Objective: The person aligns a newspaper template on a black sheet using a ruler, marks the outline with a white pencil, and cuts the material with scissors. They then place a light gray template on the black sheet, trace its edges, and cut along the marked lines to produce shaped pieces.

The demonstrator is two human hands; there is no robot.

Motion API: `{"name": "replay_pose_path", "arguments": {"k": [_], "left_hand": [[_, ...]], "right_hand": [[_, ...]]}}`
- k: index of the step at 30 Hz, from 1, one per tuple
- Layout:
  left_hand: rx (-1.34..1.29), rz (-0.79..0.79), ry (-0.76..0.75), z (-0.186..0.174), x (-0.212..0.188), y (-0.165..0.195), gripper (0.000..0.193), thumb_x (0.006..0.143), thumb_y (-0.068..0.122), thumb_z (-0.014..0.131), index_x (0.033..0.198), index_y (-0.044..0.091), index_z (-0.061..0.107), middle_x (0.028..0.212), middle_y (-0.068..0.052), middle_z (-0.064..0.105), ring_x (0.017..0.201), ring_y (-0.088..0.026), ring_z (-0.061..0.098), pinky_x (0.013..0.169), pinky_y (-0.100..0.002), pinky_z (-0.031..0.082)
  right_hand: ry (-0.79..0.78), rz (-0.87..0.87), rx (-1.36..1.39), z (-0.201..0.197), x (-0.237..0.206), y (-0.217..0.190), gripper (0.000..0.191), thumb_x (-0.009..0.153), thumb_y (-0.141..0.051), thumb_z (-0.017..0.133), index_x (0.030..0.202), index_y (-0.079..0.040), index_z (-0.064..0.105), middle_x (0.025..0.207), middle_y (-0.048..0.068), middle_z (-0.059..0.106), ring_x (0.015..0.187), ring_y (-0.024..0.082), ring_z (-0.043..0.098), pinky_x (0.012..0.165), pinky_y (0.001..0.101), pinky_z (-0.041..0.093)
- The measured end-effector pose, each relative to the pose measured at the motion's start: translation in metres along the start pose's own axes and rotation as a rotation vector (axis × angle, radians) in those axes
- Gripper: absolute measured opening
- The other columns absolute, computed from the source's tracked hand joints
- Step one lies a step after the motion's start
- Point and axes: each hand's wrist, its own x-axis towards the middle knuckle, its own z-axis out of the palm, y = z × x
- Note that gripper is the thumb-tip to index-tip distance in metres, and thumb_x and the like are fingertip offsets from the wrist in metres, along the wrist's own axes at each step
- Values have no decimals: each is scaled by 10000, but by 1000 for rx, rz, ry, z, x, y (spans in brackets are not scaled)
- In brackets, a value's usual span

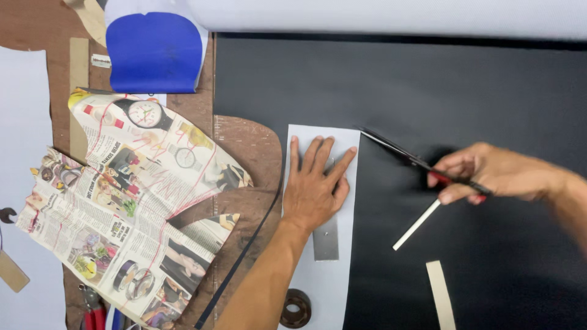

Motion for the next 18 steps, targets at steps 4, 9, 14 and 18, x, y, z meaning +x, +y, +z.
{"name": "replay_pose_path", "arguments": {"k": [4, 9, 14, 18], "left_hand": [[23, -9, -14, 4, 2, 1, 531, 945, 265, 595, 1475, 271, 567, 1456, -149, 501, 1433, -342, 417, 1268, -668, 170], [39, -25, -33, 5, 4, 1, 534, 954, 265, 593, 1488, 274, 566, 1463, -148, 508, 1450, -335, 410, 1281, -659, 156], [30, -19, -33, 4, 8, 2, 557, 922, 260, 617, 1477, 265, 567, 1439, -154, 515, 1435, -339, 414, 1268, -665, 158], [14, -20, -16, 6, 8, 3, 560, 915, 248, 628, 1471, 267, 568, 1423, -148, 522, 1428, -336, 419, 1271, -664, 170]], "right_hand": [[-41, 33, -292, -52, 27, -11, 578, 608, -343, 988, 1091, -110, 772, 527, 30, 569, 490, 157, 492, 546, 312, 405], [-155, 14, -309, -72, 45, -9, 614, 596, -344, 1024, 1081, -70, 767, 572, 36, 643, 478, 157, 498, 500, 301, 389], [-216, -50, -231, -78, 46, -14, 626, 553, -346, 1014, 1054, -49, 784, 526, 45, 625, 411, 142, 427, 438, 292, 333], [-199, 22, -202, -76, 48, -18, 592, 570, -268, 1010, 1061, -39, 771, 535, 50, 615, 412, 149, 423, 432, 313, 293]]}}
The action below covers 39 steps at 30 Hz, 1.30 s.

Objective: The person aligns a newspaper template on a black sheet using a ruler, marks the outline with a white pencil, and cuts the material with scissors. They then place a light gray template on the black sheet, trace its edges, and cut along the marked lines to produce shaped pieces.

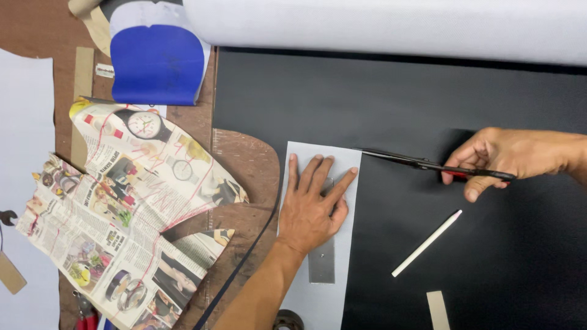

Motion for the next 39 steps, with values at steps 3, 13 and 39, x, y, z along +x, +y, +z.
{"name": "replay_pose_path", "arguments": {"k": [3, 13, 39], "left_hand": [[8, 4, 17, 1, -1, -1, 546, 923, 238, 627, 1467, 262, 585, 1425, -153, 513, 1427, -334, 420, 1274, -666, 180], [-56, -53, 61, -1, -1, -3, 392, 943, 261, 610, 1290, 83, 652, 1411, -196, 498, 1437, -345, 415, 1300, -617, 215], [-73, -75, 129, -1, -9, -10, 376, 929, 296, 649, 1267, 133, 669, 1478, -204, 436, 1501, -340, 331, 1265, -749, 137]], "right_hand": [[16, 68, -101, 0, 3, 1, 552, 621, -222, 985, 1091, -37, 762, 588, 70, 669, 454, 166, 448, 473, 325, 324], [45, -181, -155, 1, 37, -14, 645, 552, -321, 1004, 1105, -59, 803, 865, 50, 811, 823, 186, 753, 718, 341, 620], [170, -107, -437, 56, 29, -180, 515, 605, -372, 974, 1038, -128, 838, 576, 26, 610, 561, 192, 557, 592, 354, 436]]}}
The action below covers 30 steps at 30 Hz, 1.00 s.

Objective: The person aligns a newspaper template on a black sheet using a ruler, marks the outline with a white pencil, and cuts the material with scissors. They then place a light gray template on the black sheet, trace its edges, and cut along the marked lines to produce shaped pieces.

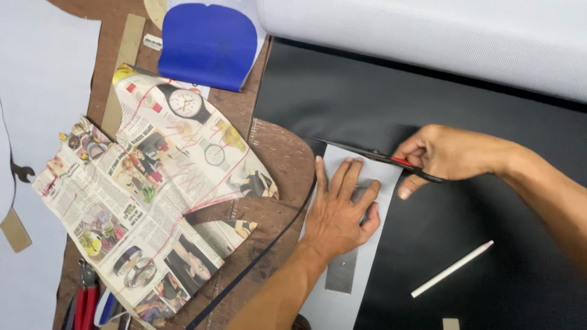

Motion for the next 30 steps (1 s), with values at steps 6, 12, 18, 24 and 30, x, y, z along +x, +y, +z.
{"name": "replay_pose_path", "arguments": {"k": [6, 12, 18, 24, 30], "left_hand": [[8, -7, 11, 2, -7, -2, 382, 909, 321, 663, 1237, 125, 670, 1466, -212, 438, 1473, -349, 351, 1249, -755, 142], [-176, -102, 44, -36, -8, 8, 444, 886, 361, 668, 1270, 138, 650, 1551, -178, 417, 1506, -349, 372, 1337, -642, 183], [-342, -144, -176, -105, -58, 4, 645, 981, 388, 601, 1518, 65, 447, 1647, -255, 218, 1537, -448, 232, 1267, -611, 152], [-314, -229, -303, -164, -230, 37, 603, 1041, 249, 549, 1586, 81, 354, 1674, -248, 168, 1550, -448, 190, 1243, -639, 126], [-199, -613, -598, -203, -418, 71, 818, 921, 204, 646, 1617, 72, 237, 1673, -291, 29, 1519, -546, 150, 1087, -675, 240]], "right_hand": [[52, -58, -8, 5, 4, -18, 434, 627, -360, 993, 929, -84, 850, 533, 14, 515, 526, 175, 475, 540, 359, 389], [460, -95, -132, 51, -57, -14, 584, 659, -419, 925, 1107, -75, 779, 603, 22, 598, 547, 192, 579, 541, 354, 467], [563, 268, 14, 175, -176, 92, 698, 669, -466, 930, 1211, -48, 790, 738, 133, 693, 694, 245, 666, 634, 391, 578], [736, 378, 343, 349, -243, 207, 719, 683, -436, 880, 1200, 35, 716, 899, 109, 740, 846, 196, 744, 823, 348, 588], [794, 690, 189, 429, -255, 227, 680, 771, -441, 856, 1264, 1, 703, 993, 136, 758, 915, 235, 752, 883, 390, 594]]}}
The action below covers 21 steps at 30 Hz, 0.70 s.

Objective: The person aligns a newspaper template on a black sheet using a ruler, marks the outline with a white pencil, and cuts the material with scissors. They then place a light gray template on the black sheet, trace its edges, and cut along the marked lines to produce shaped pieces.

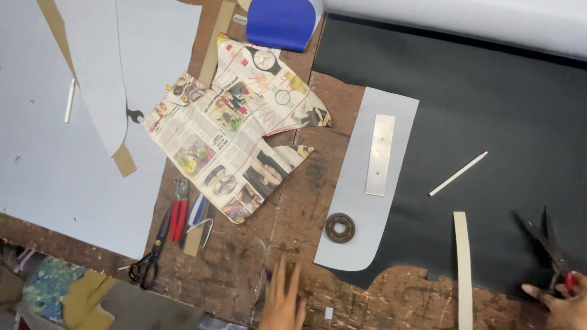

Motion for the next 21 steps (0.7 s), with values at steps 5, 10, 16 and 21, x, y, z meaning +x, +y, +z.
{"name": "replay_pose_path", "arguments": {"k": [5, 10, 16, 21], "left_hand": [[54, -394, -477, 11, -28, -16, 576, 1047, 349, 537, 1537, 87, 387, 1498, -231, 471, 1203, -379, 649, 1018, -461, 575], [-50, 359, 249, 1, 23, 42, 265, 928, 105, 712, 1169, 31, 629, 1087, -190, 635, 1010, -366, 642, 865, -473, 536], [37, 541, 137, -3, 59, 81, 462, 738, 125, 815, 1128, -2, 602, 1071, -180, 554, 1050, -375, 541, 887, -499, 449], [68, 592, 184, -9, 59, 72, 376, 803, 126, 795, 1125, 28, 628, 1111, -149, 577, 1096, -355, 554, 916, -484, 451]], "right_hand": [[117, -70, -32, -41, -30, -31, 647, 845, -444, 837, 1318, -27, 693, 1071, 159, 773, 972, 268, 760, 933, 424, 599], [84, -252, 333, -54, -35, -170, 508, 907, -405, 764, 1282, -65, 721, 1160, 145, 753, 1060, 278, 714, 894, 414, 552], [184, -74, 514, -25, -19, -304, 503, 834, -303, 865, 1161, -7, 623, 911, 122, 737, 862, 255, 721, 815, 401, 563], [306, -133, 584, -20, -24, -326, 515, 837, -69, 754, 1308, -53, 548, 893, 130, 711, 863, 284, 701, 820, 437, 545]]}}
